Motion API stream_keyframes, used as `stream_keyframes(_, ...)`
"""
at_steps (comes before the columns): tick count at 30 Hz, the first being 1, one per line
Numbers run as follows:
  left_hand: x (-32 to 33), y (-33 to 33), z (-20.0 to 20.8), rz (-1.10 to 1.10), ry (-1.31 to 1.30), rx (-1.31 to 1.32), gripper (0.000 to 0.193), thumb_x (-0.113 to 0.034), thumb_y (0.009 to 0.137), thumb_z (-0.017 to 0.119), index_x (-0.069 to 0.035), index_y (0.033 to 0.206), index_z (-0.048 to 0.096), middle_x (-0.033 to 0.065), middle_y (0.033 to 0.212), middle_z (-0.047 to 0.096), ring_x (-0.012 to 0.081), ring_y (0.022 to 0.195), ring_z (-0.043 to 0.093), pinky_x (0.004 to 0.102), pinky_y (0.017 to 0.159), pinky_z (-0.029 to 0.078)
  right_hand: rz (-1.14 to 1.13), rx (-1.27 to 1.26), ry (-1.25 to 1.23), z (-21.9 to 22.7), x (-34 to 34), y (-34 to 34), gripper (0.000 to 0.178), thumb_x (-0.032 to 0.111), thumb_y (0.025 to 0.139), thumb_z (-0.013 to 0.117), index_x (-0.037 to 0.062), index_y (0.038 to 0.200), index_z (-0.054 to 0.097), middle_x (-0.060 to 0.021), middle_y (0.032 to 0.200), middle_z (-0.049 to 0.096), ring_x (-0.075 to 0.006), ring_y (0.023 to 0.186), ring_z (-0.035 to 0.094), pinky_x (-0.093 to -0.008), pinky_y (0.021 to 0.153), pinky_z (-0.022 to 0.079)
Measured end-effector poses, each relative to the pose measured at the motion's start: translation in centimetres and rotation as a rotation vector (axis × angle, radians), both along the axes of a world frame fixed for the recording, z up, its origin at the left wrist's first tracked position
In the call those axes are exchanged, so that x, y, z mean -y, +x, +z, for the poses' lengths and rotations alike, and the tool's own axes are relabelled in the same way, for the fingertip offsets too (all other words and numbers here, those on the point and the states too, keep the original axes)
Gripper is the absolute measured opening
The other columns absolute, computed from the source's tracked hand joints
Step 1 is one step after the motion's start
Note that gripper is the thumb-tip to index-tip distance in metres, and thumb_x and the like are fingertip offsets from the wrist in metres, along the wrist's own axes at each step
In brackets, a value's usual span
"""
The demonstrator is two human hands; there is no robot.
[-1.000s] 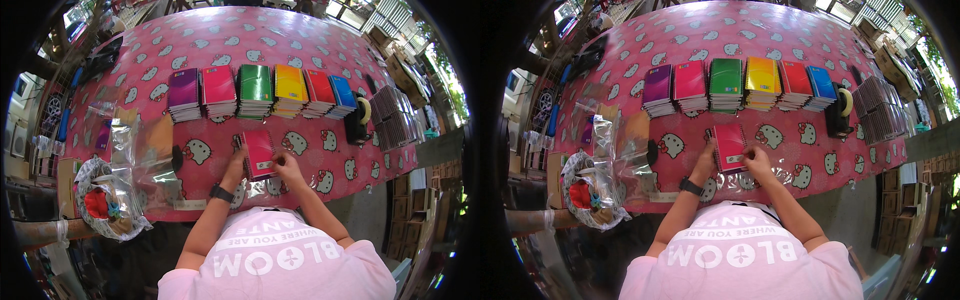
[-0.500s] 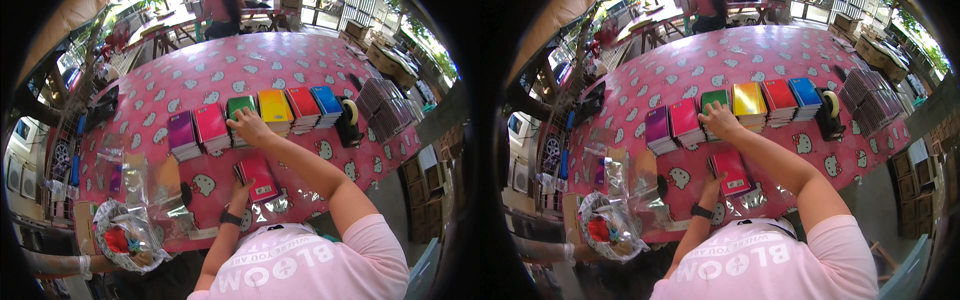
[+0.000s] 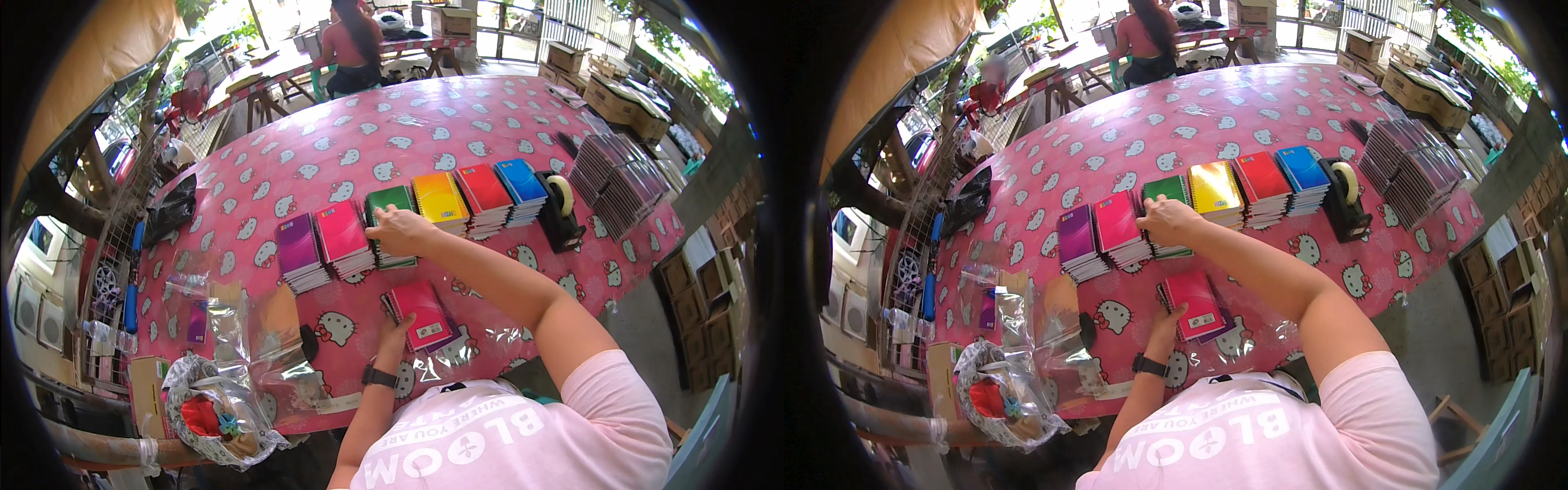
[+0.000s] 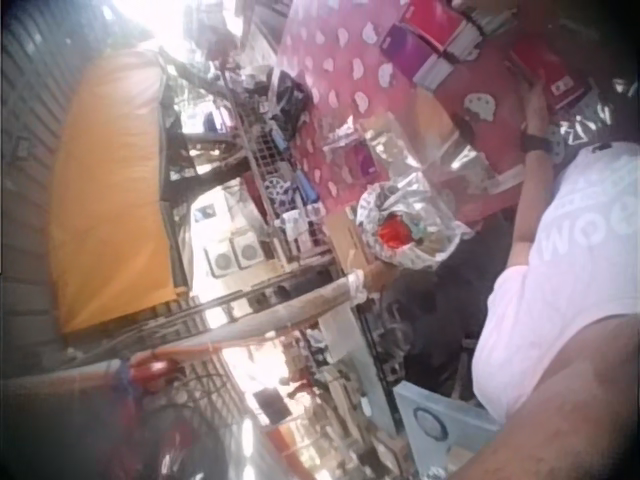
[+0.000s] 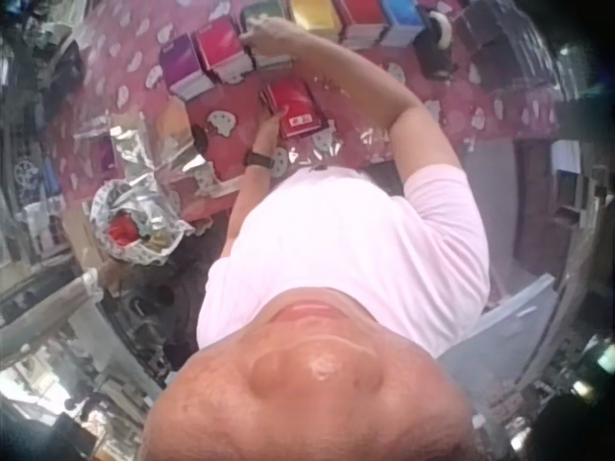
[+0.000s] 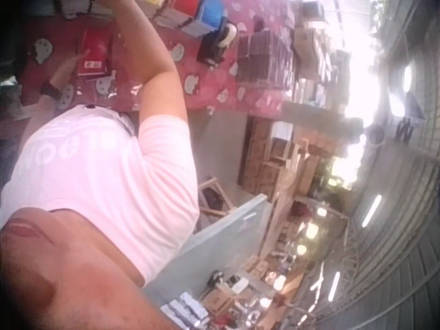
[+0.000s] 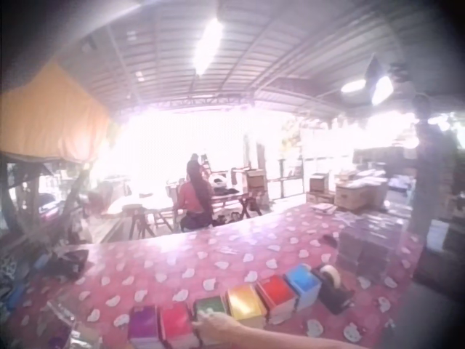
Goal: The person repeatedly picks up small spiral-bound notebooks from stacks on a pink Hello Kitty table, places them into clear plastic bags, and seals them with tape. The person handles notebooks of various colors one at a time, folding the bag edges and applying tape to close each package.
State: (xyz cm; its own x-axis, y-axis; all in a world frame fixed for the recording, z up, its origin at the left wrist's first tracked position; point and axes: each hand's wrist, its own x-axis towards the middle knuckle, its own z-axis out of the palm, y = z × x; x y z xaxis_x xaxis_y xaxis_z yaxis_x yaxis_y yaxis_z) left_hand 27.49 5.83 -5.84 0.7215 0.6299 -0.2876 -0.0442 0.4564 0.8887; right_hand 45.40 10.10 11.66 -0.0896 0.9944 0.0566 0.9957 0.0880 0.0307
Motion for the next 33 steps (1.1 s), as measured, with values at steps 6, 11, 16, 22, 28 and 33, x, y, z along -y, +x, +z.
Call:
stream_keyframes(6, -0.2, 0.2, -1.0, 0.01, -0.03, 0.0, 0.039, -0.02, 0.086, 0.062, 0.001, 0.118, 0.051, 0.0104, 0.108, 0.061, 0.0191, 0.092, 0.061, 0.0315, 0.082, 0.048, -0.011, -0.09, 0.144, -1.5, -0.1, 0.9, 0.021, 0.008, 0.081, 0.052, 0.0095, 0.1, 0.058, -0.0201, 0.101, 0.056, -0.0344, 0.096, 0.059, -0.0409, 0.077, 0.053)
stream_keyframes(11, 0.2, 0.4, -0.8, 0.078, -0.015, 0.028, 0.034, -0.019, 0.085, 0.062, 0.002, 0.111, 0.056, 0.0099, 0.103, 0.063, 0.0184, 0.089, 0.06, 0.0303, 0.08, 0.047, -0.141, -0.38, 0.318, -1.1, 0.8, 2.9, 0.025, 0.007, 0.082, 0.05, 0.0136, 0.105, 0.056, -0.016, 0.097, 0.058, -0.0297, 0.089, 0.063, -0.0404, 0.074, 0.053)
stream_keyframes(16, 0.0, -0.1, -0.3, 0.028, -0.035, 0.007, 0.035, -0.019, 0.086, 0.061, 0.003, 0.113, 0.054, 0.011, 0.105, 0.062, 0.0184, 0.092, 0.061, 0.0308, 0.08, 0.048, -0.058, 0.053, 0.312, -3.9, 1.4, -0.3, 0.022, 0.01, 0.081, 0.056, 0.0149, 0.101, 0.059, -0.0123, 0.107, 0.056, -0.0283, 0.103, 0.055, -0.0393, 0.077, 0.051)
stream_keyframes(22, 0.3, 0.1, 0.4, 0.045, -0.021, -0.052, 0.036, -0.018, 0.085, 0.062, 0.003, 0.113, 0.054, 0.0117, 0.105, 0.063, 0.0193, 0.092, 0.06, 0.031, 0.081, 0.047, 0.039, 0.071, 0.344, -3.9, 1.1, 0.4, 0.018, 0.01, 0.079, 0.057, 0.0119, 0.097, 0.06, -0.0105, 0.094, 0.059, -0.0285, 0.09, 0.06, -0.036, 0.074, 0.053)
stream_keyframes(28, -0.1, 0.3, -0.5, 0.026, -0.1, 0.03, 0.039, -0.018, 0.084, 0.062, 0.003, 0.116, 0.053, 0.0113, 0.106, 0.062, 0.0204, 0.094, 0.06, 0.0311, 0.083, 0.046, -0.174, -0.616, 0.698, 2.7, 1.7, 2.2, 0.027, 0.004, 0.08, 0.056, 0.0073, 0.107, 0.054, -0.0139, 0.091, 0.063, -0.0263, 0.079, 0.063, -0.0361, 0.068, 0.051)
stream_keyframes(33, -0.6, 0.3, -2.4, 0.037, -0.048, 0.024, 0.05, -0.031, 0.09, 0.055, 0.0, 0.128, 0.043, 0.0118, 0.118, 0.056, 0.0204, 0.106, 0.055, 0.0331, 0.091, 0.044, -0.001, -1.272, -0.104, 3.7, 6.8, 4.0, 0.034, 0.002, 0.078, 0.06, 0.0059, 0.111, 0.056, -0.0018, 0.089, 0.063, -0.0133, 0.079, 0.058, -0.028, 0.068, 0.047)
